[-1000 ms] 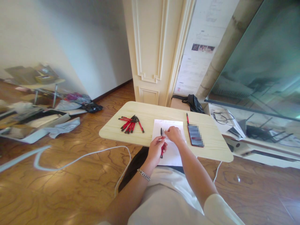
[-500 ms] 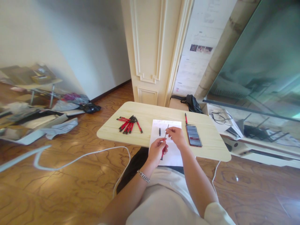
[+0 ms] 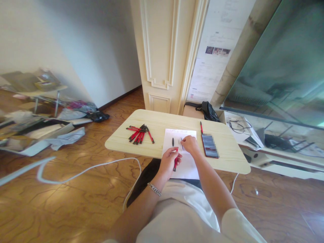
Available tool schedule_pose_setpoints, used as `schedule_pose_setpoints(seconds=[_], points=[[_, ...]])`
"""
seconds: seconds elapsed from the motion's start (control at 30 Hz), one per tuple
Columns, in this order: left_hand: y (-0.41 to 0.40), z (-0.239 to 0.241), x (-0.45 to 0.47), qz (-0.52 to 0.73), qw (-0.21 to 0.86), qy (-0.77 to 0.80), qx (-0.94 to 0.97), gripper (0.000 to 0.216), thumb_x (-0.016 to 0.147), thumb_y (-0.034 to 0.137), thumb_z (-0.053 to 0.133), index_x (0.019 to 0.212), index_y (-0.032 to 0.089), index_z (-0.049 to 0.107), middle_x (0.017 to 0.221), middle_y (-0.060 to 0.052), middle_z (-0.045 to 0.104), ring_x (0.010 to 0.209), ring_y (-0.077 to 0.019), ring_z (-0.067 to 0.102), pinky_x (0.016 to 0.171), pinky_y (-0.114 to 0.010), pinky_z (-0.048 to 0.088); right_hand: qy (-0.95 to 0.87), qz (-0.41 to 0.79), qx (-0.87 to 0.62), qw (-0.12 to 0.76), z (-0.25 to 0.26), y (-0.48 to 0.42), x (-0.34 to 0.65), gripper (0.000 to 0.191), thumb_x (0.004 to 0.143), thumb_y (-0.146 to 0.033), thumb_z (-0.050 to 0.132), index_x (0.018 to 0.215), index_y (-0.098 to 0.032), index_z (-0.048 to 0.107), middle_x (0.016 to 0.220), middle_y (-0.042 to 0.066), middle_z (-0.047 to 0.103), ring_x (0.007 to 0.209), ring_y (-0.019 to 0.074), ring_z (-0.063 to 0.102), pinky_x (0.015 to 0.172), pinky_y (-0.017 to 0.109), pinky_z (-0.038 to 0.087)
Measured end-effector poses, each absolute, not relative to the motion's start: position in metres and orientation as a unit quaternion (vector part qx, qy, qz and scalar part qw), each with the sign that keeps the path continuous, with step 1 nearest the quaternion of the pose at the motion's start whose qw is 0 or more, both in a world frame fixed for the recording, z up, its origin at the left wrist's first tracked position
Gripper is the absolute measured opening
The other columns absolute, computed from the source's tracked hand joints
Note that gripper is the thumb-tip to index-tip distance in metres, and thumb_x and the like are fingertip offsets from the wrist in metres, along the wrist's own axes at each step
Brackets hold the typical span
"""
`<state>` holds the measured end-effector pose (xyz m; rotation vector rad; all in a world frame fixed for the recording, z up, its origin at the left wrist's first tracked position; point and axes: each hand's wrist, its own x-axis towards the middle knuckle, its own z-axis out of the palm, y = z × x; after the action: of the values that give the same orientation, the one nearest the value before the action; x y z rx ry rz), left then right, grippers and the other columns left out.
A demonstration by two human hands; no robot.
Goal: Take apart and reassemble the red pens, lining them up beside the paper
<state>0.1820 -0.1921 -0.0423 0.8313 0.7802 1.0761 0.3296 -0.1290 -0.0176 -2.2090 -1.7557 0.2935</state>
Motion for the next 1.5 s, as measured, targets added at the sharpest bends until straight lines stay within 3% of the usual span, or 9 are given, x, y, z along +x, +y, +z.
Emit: schedule_pose_setpoints(seconds=[0.13,0.23,0.47,0.63,0.93,1.13,1.23,1.37,1.5], points=[[-0.192,-0.041,0.182,0.485,0.712,0.36,0.359,0.035,0.073,0.034,0.069,0.099,0.015,0.053,0.072,-0.005,0.065,0.053,-0.012,0.059,0.046,-0.021,0.039,-0.599,0.104,-0.772,0.187,-0.02,-0.129,0.328,0.021,0.078,-0.03,0.057,0.08,-0.017,0.073,0.083,0.012,0.071,0.082,0.02,0.063,0.071,0.026,0.04],[-0.192,-0.038,0.182,0.477,0.724,0.36,0.345,0.033,0.073,0.036,0.07,0.092,0.015,0.052,0.075,-0.006,0.067,0.055,-0.0133,0.062,0.047,-0.022,0.041,-0.576,0.141,-0.753,0.285,-0.02,-0.137,0.328,0.024,0.08,-0.036,0.056,0.079,-0.017,0.072,0.079,0.009,0.071,0.078,0.0186,0.062,0.071,0.027,0.041],[-0.191,-0.029,0.191,0.468,0.707,0.4,0.348,0.028,0.075,0.037,0.067,0.086,0.016,0.051,0.072,-0.008,0.069,0.055,-0.0176,0.066,0.047,-0.024,0.043,-0.421,0.482,-0.547,0.539,-0.03,-0.181,0.307,0.039,0.074,-0.047,0.062,0.092,-0.013,0.068,0.063,0.003,0.063,0.047,0.0118,0.051,0.042,0.023,0.037],[-0.191,-0.025,0.195,0.47,0.685,0.419,0.366,0.028,0.075,0.04,0.065,0.082,0.018,0.049,0.061,-0.004,0.066,0.046,-0.0157,0.062,0.04,-0.021,0.035,-0.346,0.592,-0.441,0.579,-0.028,-0.195,0.296,0.036,0.073,-0.044,0.064,0.092,-0.014,0.066,0.044,-0.007,0.041,0.033,0.0082,0.035,0.034,0.024,0.031],[-0.193,-0.017,0.192,0.481,0.691,0.375,0.387,0.032,0.074,0.044,0.066,0.076,0.019,0.045,0.055,0.0,0.062,0.037,-0.0116,0.053,0.037,-0.021,0.029,-0.351,0.651,-0.382,0.554,-0.023,-0.195,0.3,0.032,0.076,-0.042,0.06,0.09,-0.014,0.065,0.044,-0.005,0.046,0.034,0.0132,0.045,0.037,0.028,0.039],[-0.194,-0.018,0.191,0.475,0.693,0.372,0.395,0.033,0.071,0.045,0.067,0.076,0.019,0.047,0.051,0.001,0.06,0.036,-0.0113,0.051,0.037,-0.021,0.027,-0.359,0.653,-0.392,0.54,-0.025,-0.195,0.302,0.034,0.074,-0.041,0.062,0.093,-0.013,0.065,0.042,-0.004,0.049,0.036,0.0161,0.049,0.037,0.029,0.04],[-0.197,-0.017,0.19,0.476,0.691,0.373,0.398,0.034,0.072,0.046,0.067,0.078,0.019,0.048,0.052,0.0,0.06,0.037,-0.011,0.051,0.038,-0.021,0.028,-0.372,0.61,-0.43,0.553,-0.028,-0.188,0.307,0.034,0.072,-0.039,0.065,0.093,-0.013,0.066,0.055,0.001,0.06,0.043,0.0139,0.052,0.042,0.027,0.042],[-0.197,-0.019,0.187,0.459,0.666,0.418,0.412,0.038,0.073,0.047,0.067,0.091,0.017,0.051,0.055,-0.001,0.063,0.037,-0.0116,0.052,0.037,-0.02,0.028,-0.428,0.437,-0.569,0.549,-0.031,-0.163,0.324,0.029,0.072,-0.034,0.064,0.094,-0.014,0.066,0.079,0.006,0.069,0.059,0.012,0.057,0.056,0.024,0.045],[-0.192,-0.026,0.184,0.464,0.649,0.424,0.428,0.048,0.075,0.05,0.065,0.105,0.015,0.052,0.064,-0.004,0.066,0.042,-0.0124,0.056,0.039,-0.021,0.035,-0.535,0.238,-0.707,0.397,-0.032,-0.142,0.342,0.02,0.078,-0.028,0.055,0.085,-0.016,0.069,0.081,0.006,0.07,0.073,0.0159,0.062,0.067,0.026,0.044]])
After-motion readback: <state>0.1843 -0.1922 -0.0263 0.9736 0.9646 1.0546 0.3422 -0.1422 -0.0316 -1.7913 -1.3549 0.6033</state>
